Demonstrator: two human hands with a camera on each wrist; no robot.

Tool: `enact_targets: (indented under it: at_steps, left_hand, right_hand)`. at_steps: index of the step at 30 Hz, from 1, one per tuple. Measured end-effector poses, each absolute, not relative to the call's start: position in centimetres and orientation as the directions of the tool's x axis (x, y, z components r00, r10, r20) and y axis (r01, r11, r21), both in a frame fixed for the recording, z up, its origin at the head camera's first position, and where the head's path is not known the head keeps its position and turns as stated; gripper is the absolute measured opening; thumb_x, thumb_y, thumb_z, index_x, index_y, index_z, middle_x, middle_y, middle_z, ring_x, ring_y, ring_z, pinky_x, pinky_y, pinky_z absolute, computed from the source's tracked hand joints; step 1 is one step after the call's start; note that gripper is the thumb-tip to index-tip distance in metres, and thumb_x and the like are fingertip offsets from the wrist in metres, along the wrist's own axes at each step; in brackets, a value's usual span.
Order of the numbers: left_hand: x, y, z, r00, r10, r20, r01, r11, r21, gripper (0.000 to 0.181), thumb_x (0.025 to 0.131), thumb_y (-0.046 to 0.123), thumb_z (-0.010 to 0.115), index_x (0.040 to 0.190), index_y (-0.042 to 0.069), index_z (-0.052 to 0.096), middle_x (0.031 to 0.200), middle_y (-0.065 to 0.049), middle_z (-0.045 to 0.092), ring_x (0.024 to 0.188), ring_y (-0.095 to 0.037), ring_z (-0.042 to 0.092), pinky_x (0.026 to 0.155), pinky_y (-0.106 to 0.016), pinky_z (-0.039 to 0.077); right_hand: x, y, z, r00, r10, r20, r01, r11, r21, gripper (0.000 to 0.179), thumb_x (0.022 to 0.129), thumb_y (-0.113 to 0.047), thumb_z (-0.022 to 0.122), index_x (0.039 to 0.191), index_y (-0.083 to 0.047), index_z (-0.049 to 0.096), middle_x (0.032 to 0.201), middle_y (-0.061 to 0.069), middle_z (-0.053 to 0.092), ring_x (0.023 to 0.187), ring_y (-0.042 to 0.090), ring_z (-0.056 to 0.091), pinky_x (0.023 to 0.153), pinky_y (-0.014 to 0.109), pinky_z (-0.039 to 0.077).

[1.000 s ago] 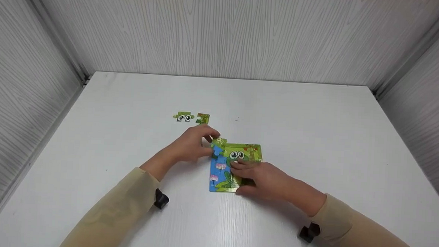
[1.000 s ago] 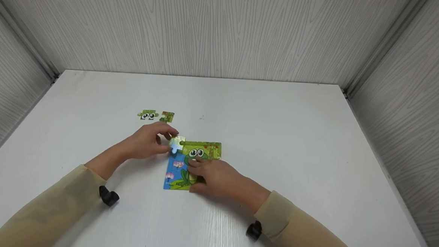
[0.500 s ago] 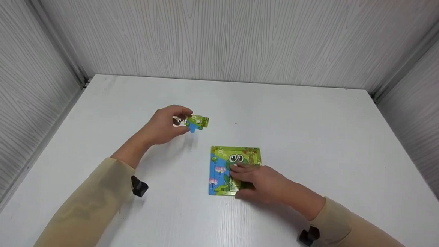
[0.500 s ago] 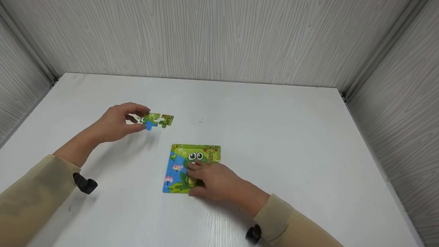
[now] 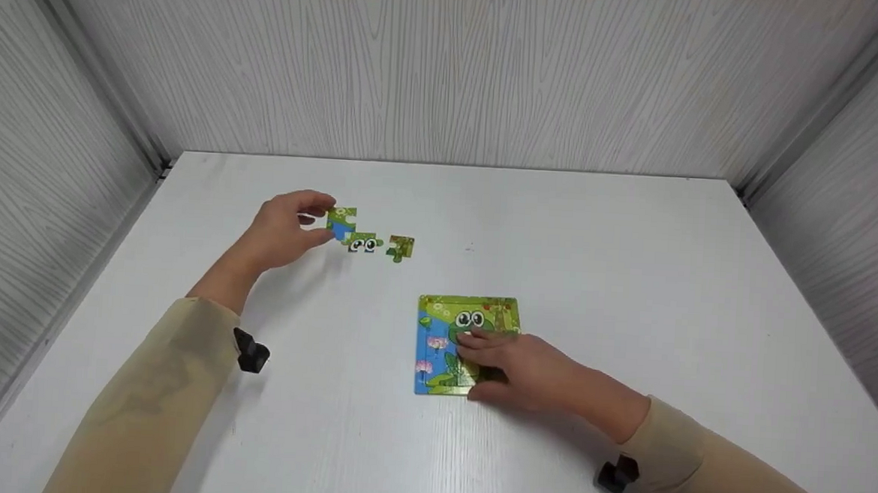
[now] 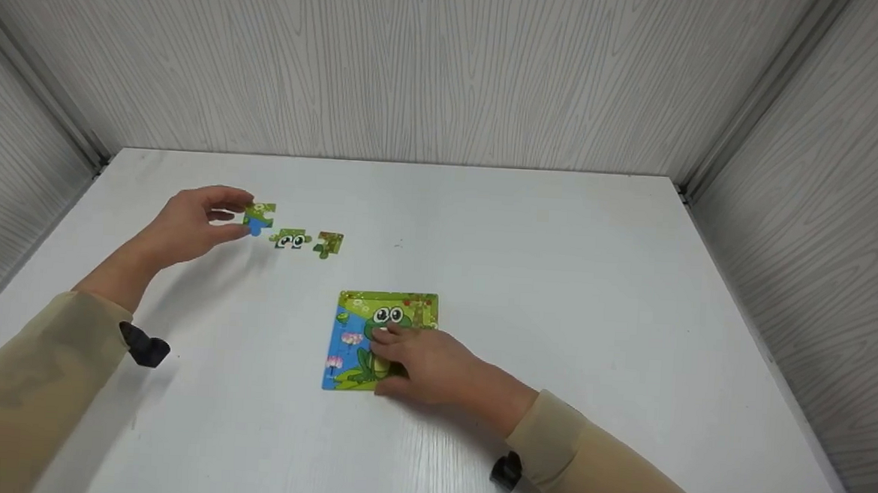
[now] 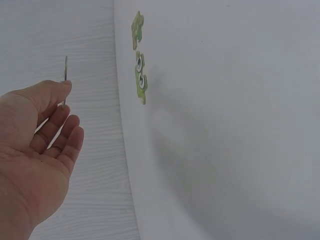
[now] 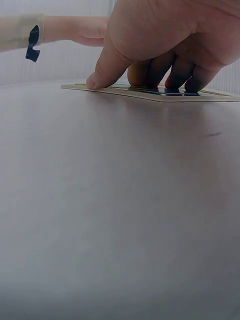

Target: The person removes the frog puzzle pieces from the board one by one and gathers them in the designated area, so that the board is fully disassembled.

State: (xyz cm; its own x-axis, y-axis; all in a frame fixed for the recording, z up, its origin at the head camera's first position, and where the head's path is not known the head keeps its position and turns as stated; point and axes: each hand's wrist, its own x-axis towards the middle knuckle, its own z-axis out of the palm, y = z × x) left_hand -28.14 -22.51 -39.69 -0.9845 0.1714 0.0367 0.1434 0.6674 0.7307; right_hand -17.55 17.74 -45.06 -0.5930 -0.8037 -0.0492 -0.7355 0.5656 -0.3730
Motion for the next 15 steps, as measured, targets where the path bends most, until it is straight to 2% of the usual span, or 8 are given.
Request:
enact_targets:
  at_steps: [7, 15]
  left_hand:
    - [-29.2, -24.2, -40.9, -0.991, 0.131, -0.001, 0.086, 0.658, 0.748, 0.052, 0.101, 0.011, 0.072, 0.149, 0.005, 0.055, 0.145, -0.016, 0.058, 0.139, -0.036, 0.051, 0.118, -0.049, 0.040]
    - [-29.5, -25.4, -42.3, -0.991, 0.135, -0.023, 0.069, 0.631, 0.772, 0.051, 0.101, 0.007, 0.070, 0.149, -0.002, 0.054, 0.145, -0.021, 0.056, 0.139, -0.038, 0.050, 0.118, -0.049, 0.039]
  right_hand:
    - [-17.5, 17.7, -44.9, -0.598, -0.799, -0.064, -0.728, 0.575, -0.374, 0.067, 0.102, -0.046, 0.071, 0.156, -0.011, 0.054, 0.163, 0.003, 0.046, 0.152, 0.026, 0.040, 0.117, 0.049, 0.041]
    - [-17.5, 17.8, -45.0, -0.595, -0.802, -0.057, -0.733, 0.569, -0.372, 0.067, 0.101, -0.044, 0.072, 0.155, -0.009, 0.054, 0.163, 0.004, 0.046, 0.152, 0.028, 0.040, 0.117, 0.050, 0.040]
